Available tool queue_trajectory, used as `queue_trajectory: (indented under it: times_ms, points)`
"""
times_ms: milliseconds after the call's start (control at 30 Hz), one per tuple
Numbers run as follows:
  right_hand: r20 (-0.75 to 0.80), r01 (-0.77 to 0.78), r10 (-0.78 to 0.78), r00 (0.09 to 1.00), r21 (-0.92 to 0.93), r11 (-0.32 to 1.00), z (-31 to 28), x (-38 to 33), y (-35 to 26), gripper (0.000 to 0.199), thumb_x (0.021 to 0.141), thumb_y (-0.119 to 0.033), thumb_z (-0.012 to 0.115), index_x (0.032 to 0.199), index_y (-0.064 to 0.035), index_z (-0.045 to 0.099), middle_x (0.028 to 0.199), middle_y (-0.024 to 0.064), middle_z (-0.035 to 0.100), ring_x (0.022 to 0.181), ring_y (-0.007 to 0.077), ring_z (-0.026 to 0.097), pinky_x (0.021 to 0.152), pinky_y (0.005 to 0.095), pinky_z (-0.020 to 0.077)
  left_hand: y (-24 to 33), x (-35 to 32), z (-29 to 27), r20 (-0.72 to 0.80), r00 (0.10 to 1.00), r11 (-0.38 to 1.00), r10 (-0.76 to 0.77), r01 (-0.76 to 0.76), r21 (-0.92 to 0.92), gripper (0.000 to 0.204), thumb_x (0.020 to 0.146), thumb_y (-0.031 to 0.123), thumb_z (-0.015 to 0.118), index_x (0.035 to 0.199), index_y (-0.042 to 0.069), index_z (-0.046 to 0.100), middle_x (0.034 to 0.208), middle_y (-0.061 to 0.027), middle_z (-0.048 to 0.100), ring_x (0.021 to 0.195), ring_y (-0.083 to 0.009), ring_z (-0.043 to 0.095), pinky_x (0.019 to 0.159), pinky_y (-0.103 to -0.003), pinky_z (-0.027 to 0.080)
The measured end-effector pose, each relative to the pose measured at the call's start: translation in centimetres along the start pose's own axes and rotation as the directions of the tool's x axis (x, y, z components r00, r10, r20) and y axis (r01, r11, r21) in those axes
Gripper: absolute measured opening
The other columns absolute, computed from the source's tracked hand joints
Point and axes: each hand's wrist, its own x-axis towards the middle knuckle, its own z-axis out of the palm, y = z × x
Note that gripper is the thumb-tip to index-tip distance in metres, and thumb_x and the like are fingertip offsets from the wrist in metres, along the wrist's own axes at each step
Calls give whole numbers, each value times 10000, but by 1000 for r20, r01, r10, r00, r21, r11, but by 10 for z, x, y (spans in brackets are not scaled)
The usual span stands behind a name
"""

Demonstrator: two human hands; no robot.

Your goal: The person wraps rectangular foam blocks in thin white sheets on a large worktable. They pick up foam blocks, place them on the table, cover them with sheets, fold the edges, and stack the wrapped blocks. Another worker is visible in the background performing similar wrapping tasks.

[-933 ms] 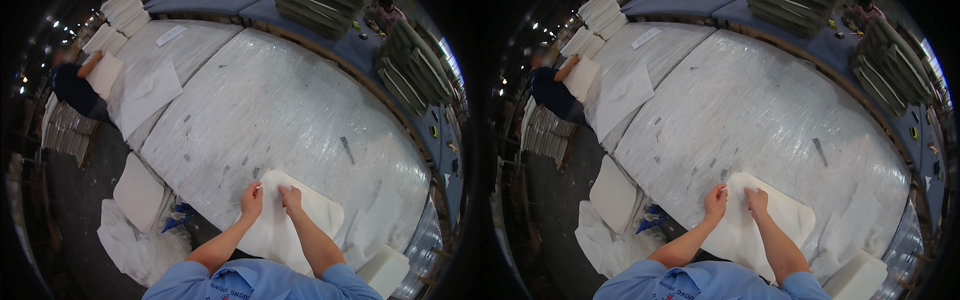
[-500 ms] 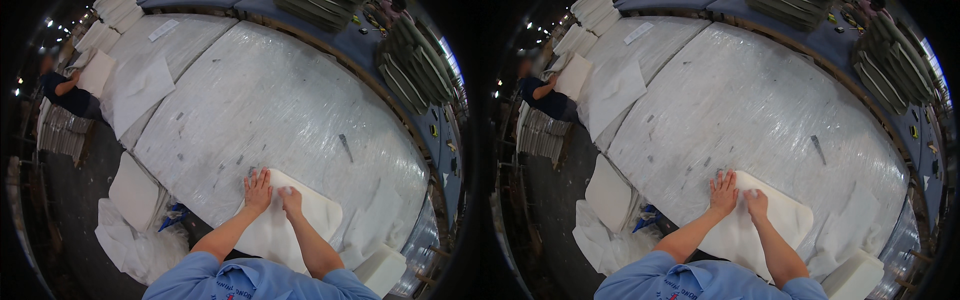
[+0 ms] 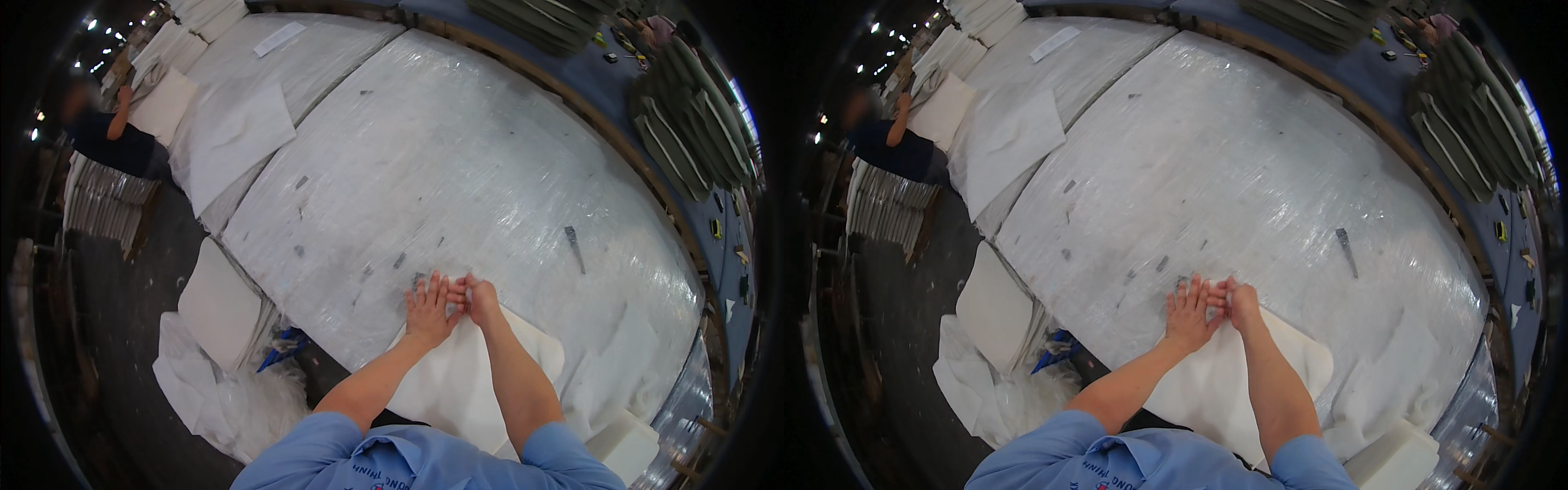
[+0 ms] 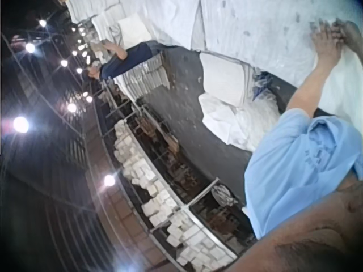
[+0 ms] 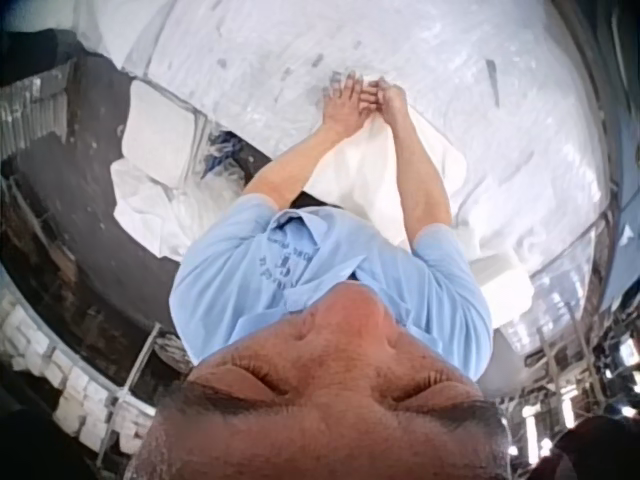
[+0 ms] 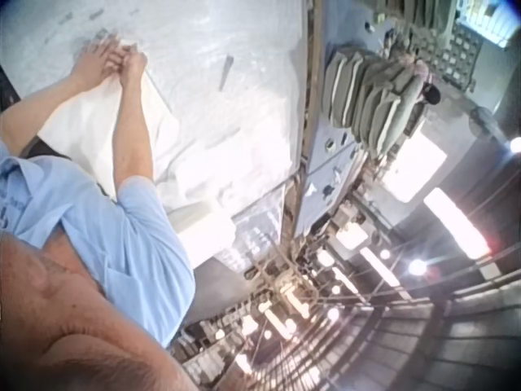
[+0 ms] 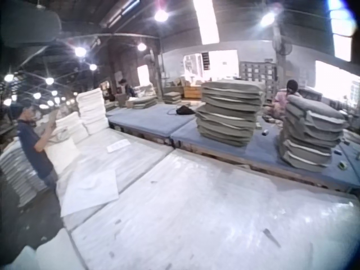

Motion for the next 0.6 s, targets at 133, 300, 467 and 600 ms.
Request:
queue_trajectory:
  times_ms: [133,300,467,600]
  points:
    - [-123,237,-231,965,36,971,9,0,-18,328,1082,-255,470,1266,-10,586,1014,122,714,776,199,703,620,302,531,-4,3,-8,79,996,997,-38,42,-60,1020,933,624,592,1649,79,111,1707,-177,103,1494,-448,268,1203,-620,234]
    - [10,337,-338,941,-130,933,18,-10,-24,254,1058,-196,496,1176,-6,617,889,84,680,722,167,666,623,301,537,-9,6,-10,102,993,990,-65,77,-116,1093,890,628,655,1646,71,96,1692,-197,131,1476,-426,311,1186,-607,283]
    - [43,203,-200,979,-99,974,30,3,2,227,1034,-164,482,1155,-6,592,913,101,675,756,185,674,659,317,568,-7,12,-15,119,991,981,-67,87,-172,1135,867,612,694,1651,76,72,1701,-181,137,1494,-376,318,1200,-580,275]
    - [-105,260,-249,963,99,961,25,15,-16,195,1053,-156,484,1144,-10,577,947,106,675,802,200,687,687,323,582,-15,12,-14,113,991,941,-66,99,-323,1205,816,602,757,1637,33,83,1690,-212,162,1522,-396,267,1211,-508,285]
